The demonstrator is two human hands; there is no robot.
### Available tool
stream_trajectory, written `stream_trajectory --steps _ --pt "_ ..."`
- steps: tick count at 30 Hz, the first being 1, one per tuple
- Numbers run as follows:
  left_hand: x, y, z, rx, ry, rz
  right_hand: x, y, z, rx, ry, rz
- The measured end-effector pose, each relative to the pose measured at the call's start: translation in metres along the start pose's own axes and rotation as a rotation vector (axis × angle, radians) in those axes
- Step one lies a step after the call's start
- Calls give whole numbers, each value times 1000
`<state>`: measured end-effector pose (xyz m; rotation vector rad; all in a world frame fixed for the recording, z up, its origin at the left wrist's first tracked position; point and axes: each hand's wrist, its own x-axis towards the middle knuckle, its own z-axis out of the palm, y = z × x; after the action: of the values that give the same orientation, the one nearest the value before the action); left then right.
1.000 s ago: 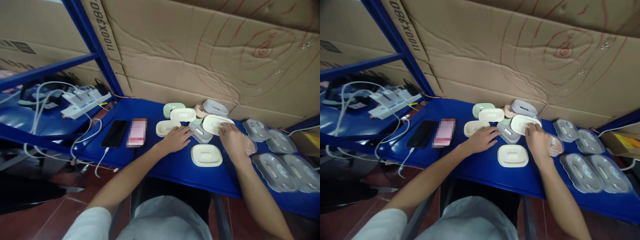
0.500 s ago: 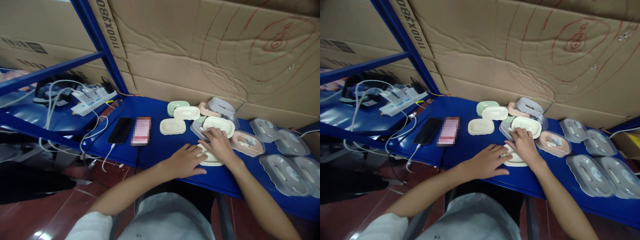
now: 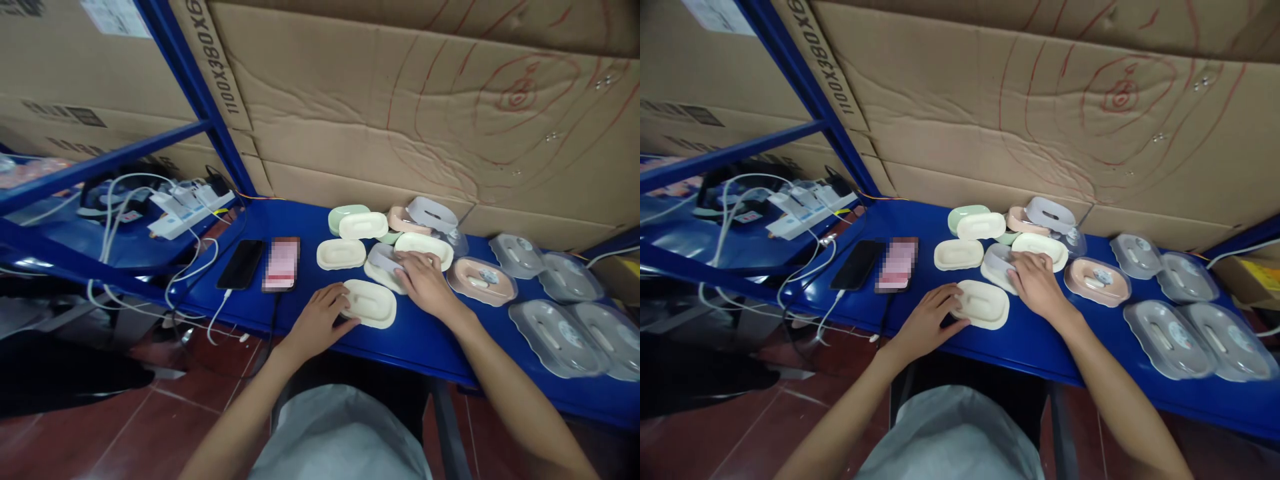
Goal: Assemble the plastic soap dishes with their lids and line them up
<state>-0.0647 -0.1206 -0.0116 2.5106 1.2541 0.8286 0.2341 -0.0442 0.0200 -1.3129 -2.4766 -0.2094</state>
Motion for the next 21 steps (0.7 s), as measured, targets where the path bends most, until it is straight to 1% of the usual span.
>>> stream_trajectory --steps 3,7,11,13,17,21 --pt "-1 1 3 -28 -3 -12 0 0 1 52 1 -36" --pt "-2 1 2 -46 -5 2 1 7 2 66 95 40" --pt "-3 2 -1 -40 -21 3 1 12 -10 -2 216 122" --pt "-3 3 -1 -23 -26 -7 1 11 -19 -46 244 135" --pt "-2 5 0 28 2 -52 0 7 -29 -101 218 95" --pt "-1 6 1 54 43 -95 0 1 -24 -118 124 -16"
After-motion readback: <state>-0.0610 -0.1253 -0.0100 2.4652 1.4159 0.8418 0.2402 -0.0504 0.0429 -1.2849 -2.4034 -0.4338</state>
